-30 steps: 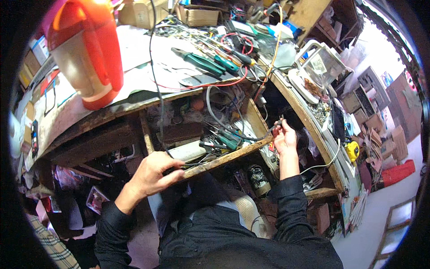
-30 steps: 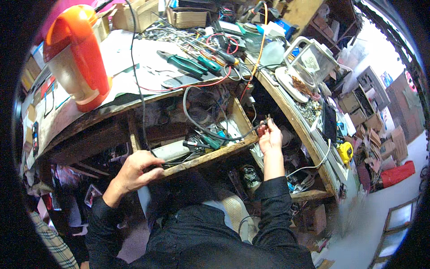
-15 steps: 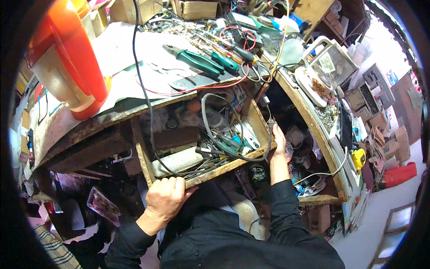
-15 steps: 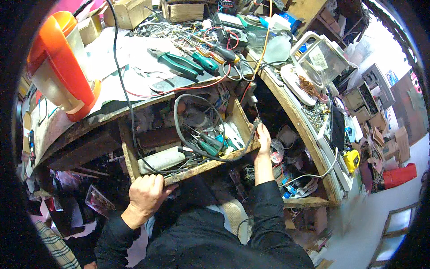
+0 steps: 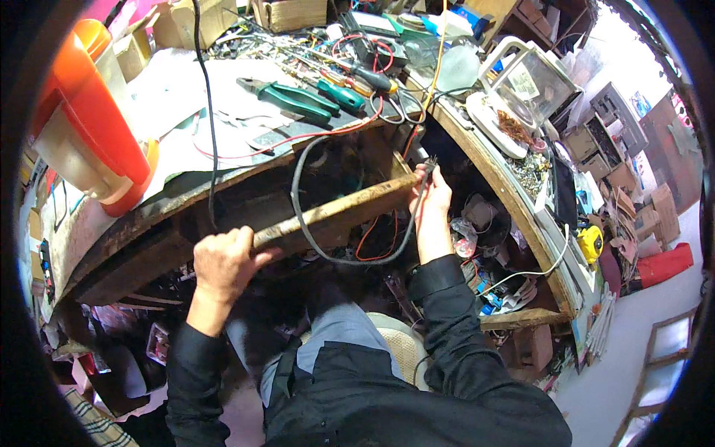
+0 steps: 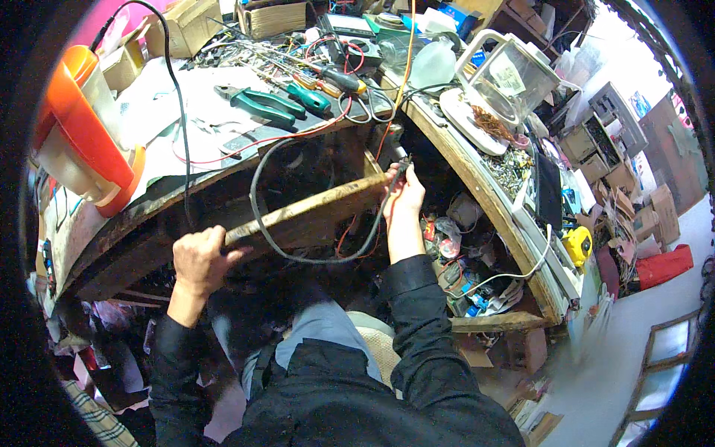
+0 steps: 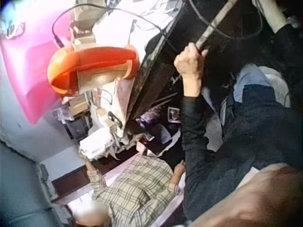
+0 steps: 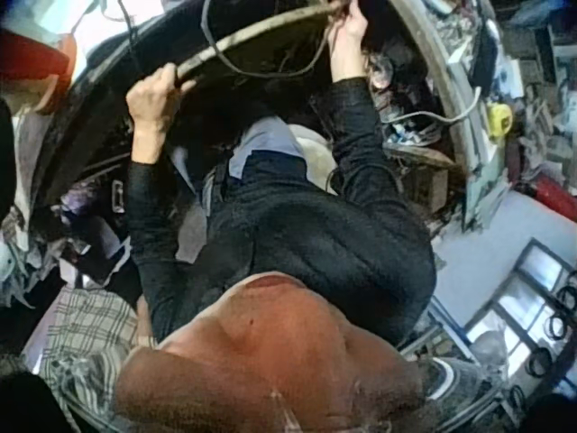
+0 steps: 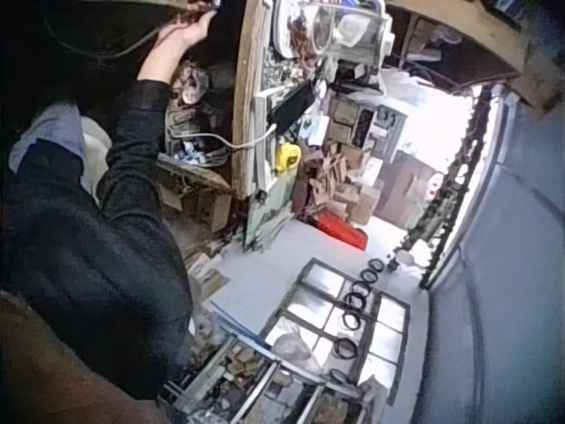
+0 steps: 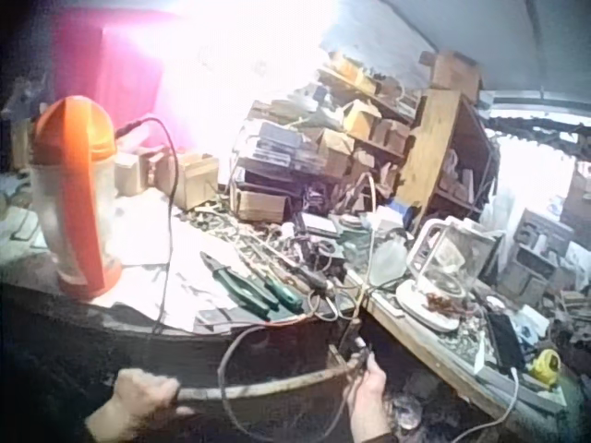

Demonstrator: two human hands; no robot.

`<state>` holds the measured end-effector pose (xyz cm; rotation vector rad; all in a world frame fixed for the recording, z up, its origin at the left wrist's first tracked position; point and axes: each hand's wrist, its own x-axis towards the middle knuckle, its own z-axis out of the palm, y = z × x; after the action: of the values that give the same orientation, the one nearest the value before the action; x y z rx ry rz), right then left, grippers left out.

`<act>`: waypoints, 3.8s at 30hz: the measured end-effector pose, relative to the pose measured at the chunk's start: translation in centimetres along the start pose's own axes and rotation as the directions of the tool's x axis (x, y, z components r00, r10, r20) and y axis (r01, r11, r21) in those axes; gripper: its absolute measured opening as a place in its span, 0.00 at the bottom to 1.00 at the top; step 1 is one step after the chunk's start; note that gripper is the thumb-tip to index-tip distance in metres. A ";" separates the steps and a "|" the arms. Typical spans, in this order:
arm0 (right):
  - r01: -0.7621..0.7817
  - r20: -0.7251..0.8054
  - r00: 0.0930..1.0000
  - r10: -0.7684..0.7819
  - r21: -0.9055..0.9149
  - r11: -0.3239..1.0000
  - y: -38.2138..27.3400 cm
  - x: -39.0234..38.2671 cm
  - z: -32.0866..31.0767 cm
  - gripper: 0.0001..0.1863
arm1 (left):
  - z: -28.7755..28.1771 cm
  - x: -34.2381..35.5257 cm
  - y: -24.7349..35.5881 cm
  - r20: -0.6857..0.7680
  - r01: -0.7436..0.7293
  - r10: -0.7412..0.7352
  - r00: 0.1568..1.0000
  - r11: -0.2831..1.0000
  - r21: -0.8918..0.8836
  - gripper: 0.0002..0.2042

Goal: The person disassembles a red and white electric kettle, removes the base, and uses a screwdriver to adjust internal components. Another person pours water from a white kettle into the red kettle's container. The person reassembles the red kettle and tests it by pressing the top button.

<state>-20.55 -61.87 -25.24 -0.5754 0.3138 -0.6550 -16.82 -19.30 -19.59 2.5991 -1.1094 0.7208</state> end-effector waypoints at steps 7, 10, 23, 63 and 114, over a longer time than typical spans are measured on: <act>-0.149 -0.317 0.938 0.142 0.001 0.989 4.0 -0.6 -6.1 0.09 | 0.9 1.1 -0.9 0.057 0.023 -0.028 0.998 0.995 0.093 0.25; -0.159 -0.327 0.945 0.025 -0.391 0.907 5.8 0.4 -9.5 0.11 | 1.0 1.1 -0.9 0.097 0.037 -0.045 0.994 0.996 0.083 0.26; 0.093 -0.307 0.893 -0.329 -0.588 0.803 10.0 7.7 -8.5 0.20 | 0.8 1.6 -1.1 0.214 -0.014 -0.012 0.977 0.993 0.118 0.25; 0.368 0.293 0.913 -0.284 -0.892 0.263 9.6 7.3 -7.6 0.18 | 0.1 1.7 -2.2 0.278 0.034 0.018 0.960 0.983 -0.181 0.20; 0.884 0.799 0.378 -0.467 -0.162 0.439 18.7 -17.7 44.4 0.29 | 1.1 -3.2 0.5 0.070 0.099 -0.086 0.994 0.972 -0.212 0.17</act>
<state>-5.11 -20.53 0.88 -1.5778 -0.5260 -1.1800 -18.67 -18.07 -22.15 2.4837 -1.0125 0.4763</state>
